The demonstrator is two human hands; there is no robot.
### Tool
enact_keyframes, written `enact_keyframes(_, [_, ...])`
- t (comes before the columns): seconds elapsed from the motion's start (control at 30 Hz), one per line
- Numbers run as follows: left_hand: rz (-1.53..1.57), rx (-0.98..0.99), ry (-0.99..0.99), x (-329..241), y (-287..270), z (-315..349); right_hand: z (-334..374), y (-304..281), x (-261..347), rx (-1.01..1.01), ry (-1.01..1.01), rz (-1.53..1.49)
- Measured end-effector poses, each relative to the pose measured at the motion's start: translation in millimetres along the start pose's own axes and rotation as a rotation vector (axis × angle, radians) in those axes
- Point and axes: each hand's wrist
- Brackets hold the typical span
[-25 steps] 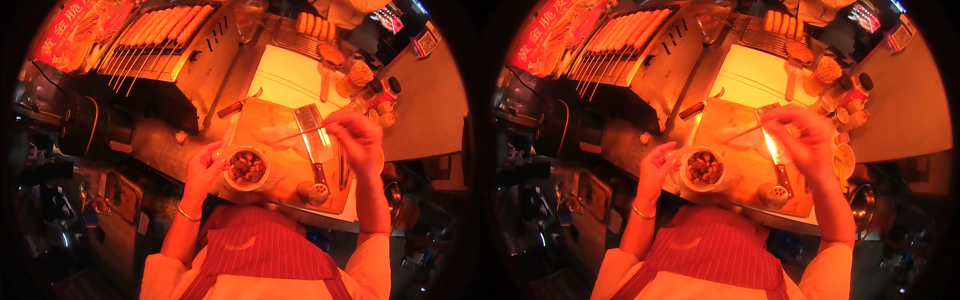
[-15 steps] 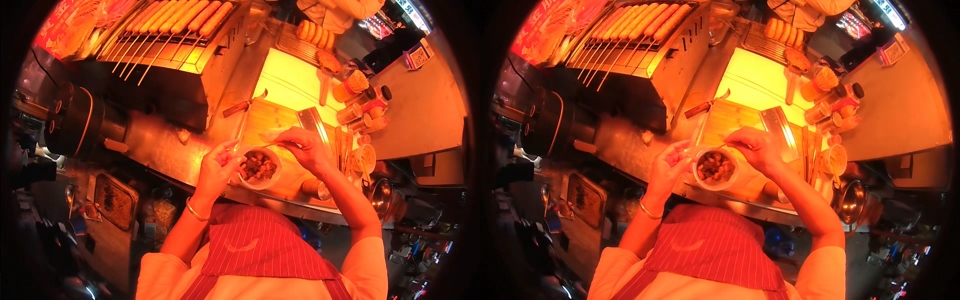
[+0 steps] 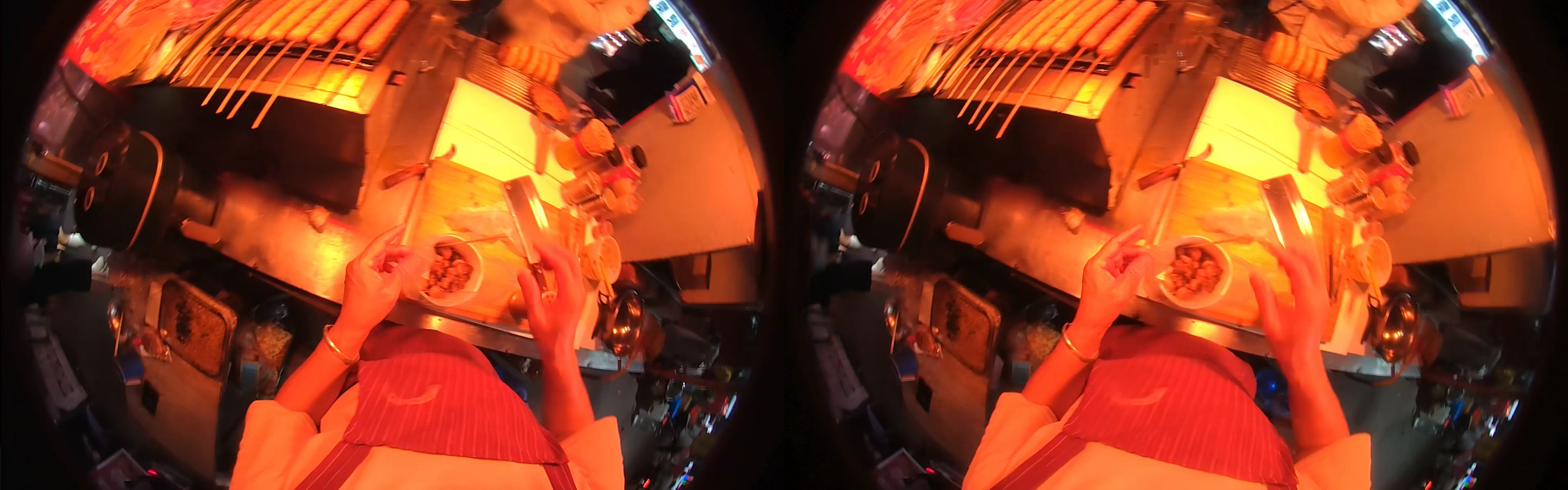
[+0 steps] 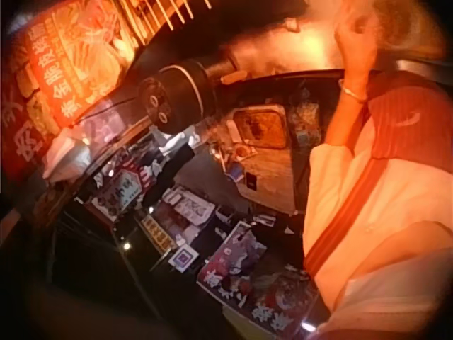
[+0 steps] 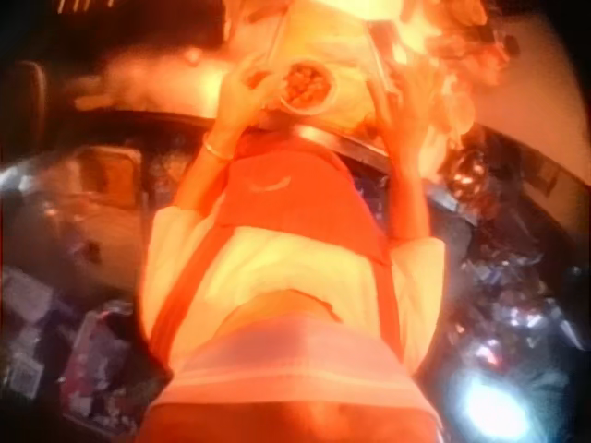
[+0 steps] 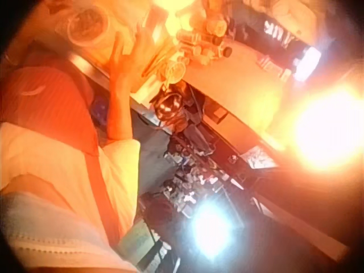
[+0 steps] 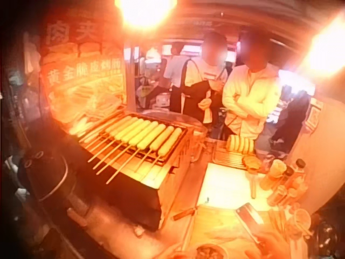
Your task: The person scoops fried food from a deep fryer into a paper bowl, adds seasoning, and places the bowl into a plastic bag. They then wipe the cutting board with a paper towel.
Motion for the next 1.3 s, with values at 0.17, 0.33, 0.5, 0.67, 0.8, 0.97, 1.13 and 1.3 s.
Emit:
enact_keyframes(0.17, [-0.828, -0.203, 0.261, 61, -67, -26, 45, 16, 19, 0.196, -0.011, -0.169])
enact_keyframes(0.33, [-1.179, -0.003, 0.136, 99, -99, -46, 46, 34, 31, 0.312, -0.115, -0.208])
enact_keyframes(0.5, [-0.67, 0.265, 0.436, 97, -61, -32, 50, 47, 26, 0.422, -0.161, -0.217])
enact_keyframes(0.67, [-0.842, 0.573, 0.417, 95, -26, -24, 54, 53, 34, 0.53, -0.17, -0.209])
enact_keyframes(0.8, [-0.842, 0.639, 0.227, 87, -16, -27, 55, 43, 29, 0.415, -0.059, -0.193])
enact_keyframes(0.97, [-0.723, 0.46, 0.38, 115, -23, -25, 65, 33, -8, 0.007, 0.236, -0.148])
enact_keyframes(1.13, [0.228, 0.12, -0.178, 121, -43, -30, 43, 39, -21, -0.16, 0.403, 0.031])
enact_keyframes(1.3, [0.978, 0.081, -0.473, 65, -59, -16, 33, 55, -26, -0.091, 0.528, -0.022])
Point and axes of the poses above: each hand's wrist, its own z-axis away from the middle knuckle, its own y-axis out of the palm, x = y × z, and after that the axes turned 14 degrees about y, right-handed
